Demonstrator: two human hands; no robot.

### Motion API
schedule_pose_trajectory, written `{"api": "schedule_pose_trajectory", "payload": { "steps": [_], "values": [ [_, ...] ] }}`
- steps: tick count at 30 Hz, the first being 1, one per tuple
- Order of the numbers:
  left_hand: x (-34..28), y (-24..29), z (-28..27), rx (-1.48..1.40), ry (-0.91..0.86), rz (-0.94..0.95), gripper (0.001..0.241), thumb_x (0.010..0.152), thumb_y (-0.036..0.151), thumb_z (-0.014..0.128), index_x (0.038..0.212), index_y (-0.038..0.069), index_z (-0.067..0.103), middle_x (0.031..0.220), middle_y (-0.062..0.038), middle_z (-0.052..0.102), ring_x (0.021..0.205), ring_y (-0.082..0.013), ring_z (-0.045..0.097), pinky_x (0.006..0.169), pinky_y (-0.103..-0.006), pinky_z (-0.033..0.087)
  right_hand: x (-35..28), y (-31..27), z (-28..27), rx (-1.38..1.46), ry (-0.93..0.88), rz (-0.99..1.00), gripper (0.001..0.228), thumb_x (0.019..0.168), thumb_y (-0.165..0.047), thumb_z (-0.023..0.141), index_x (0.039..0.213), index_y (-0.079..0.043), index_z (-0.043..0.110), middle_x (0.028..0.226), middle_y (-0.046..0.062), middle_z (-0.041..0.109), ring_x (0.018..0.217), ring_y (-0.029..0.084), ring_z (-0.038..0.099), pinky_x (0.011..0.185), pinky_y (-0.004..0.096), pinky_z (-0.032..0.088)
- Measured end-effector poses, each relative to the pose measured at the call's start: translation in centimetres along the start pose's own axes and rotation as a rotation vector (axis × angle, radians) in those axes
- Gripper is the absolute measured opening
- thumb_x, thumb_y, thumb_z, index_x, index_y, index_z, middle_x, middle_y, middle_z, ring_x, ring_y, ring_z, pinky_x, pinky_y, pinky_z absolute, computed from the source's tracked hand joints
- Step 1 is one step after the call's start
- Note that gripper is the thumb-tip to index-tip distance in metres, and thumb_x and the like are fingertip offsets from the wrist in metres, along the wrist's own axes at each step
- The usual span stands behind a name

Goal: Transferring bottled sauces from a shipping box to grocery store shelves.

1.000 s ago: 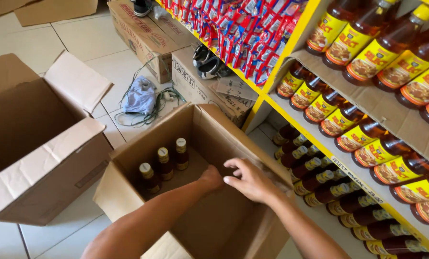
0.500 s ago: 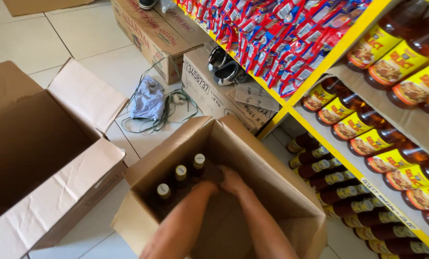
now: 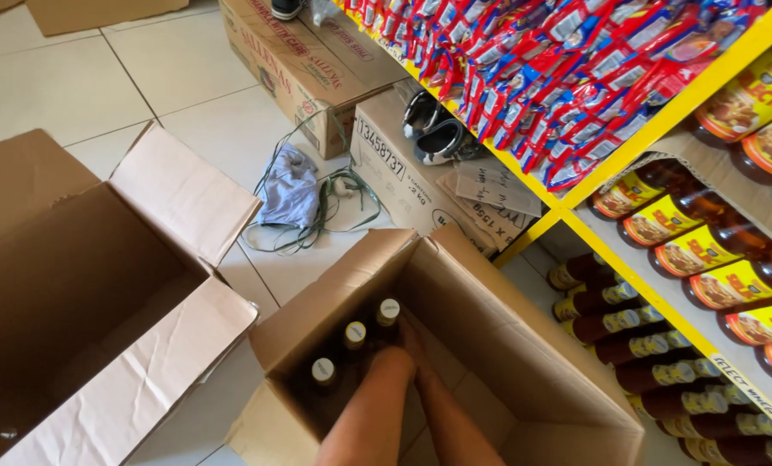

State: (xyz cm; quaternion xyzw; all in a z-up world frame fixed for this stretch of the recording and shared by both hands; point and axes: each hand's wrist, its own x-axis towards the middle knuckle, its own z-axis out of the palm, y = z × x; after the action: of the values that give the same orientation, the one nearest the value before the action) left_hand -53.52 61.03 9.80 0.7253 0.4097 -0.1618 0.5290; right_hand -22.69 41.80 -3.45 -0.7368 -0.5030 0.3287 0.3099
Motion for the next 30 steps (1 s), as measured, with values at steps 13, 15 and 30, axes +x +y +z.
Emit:
{"api": "schedule_pose_trajectory", "payload": {
  "steps": [13,15,30],
  "values": [
    [2.0,11.6,7.3,0.216,-0.139,0.120,0.058,0.063,0.033,0.089,0.118,0.020,0.074,0.108,-0.005,0.079,0.099,-0.0208,0.073,0.090,-0.0352,0.055,-8.2,-0.2,-3.0,0.308,0.128,0.082,0.079,0.071,-0.016,0.082,0.145,-0.010,0.055,0.138,0.010,0.068,0.127,0.023,0.063,0.111,0.038,0.050],
    [2.3,13.8,8.3,0.269,-0.165,0.170,0.058,0.062,0.033,0.090,0.117,0.021,0.075,0.108,-0.005,0.079,0.099,-0.0205,0.073,0.090,-0.0349,0.055,-9.8,0.4,-4.9,0.346,0.185,0.090,0.080,0.071,-0.016,0.083,0.146,-0.011,0.055,0.137,0.009,0.069,0.126,0.021,0.064,0.110,0.038,0.051],
    [-4.1,28.8,15.6,0.524,-0.369,0.487,0.060,0.053,0.032,0.093,0.112,0.020,0.081,0.107,-0.004,0.084,0.100,-0.0193,0.076,0.093,-0.0340,0.056,-24.3,-18.5,-21.6,0.079,0.115,0.064,0.082,0.068,-0.025,0.090,0.141,-0.011,0.056,0.127,0.008,0.072,0.118,0.017,0.066,0.106,0.035,0.050]
  ]
}}
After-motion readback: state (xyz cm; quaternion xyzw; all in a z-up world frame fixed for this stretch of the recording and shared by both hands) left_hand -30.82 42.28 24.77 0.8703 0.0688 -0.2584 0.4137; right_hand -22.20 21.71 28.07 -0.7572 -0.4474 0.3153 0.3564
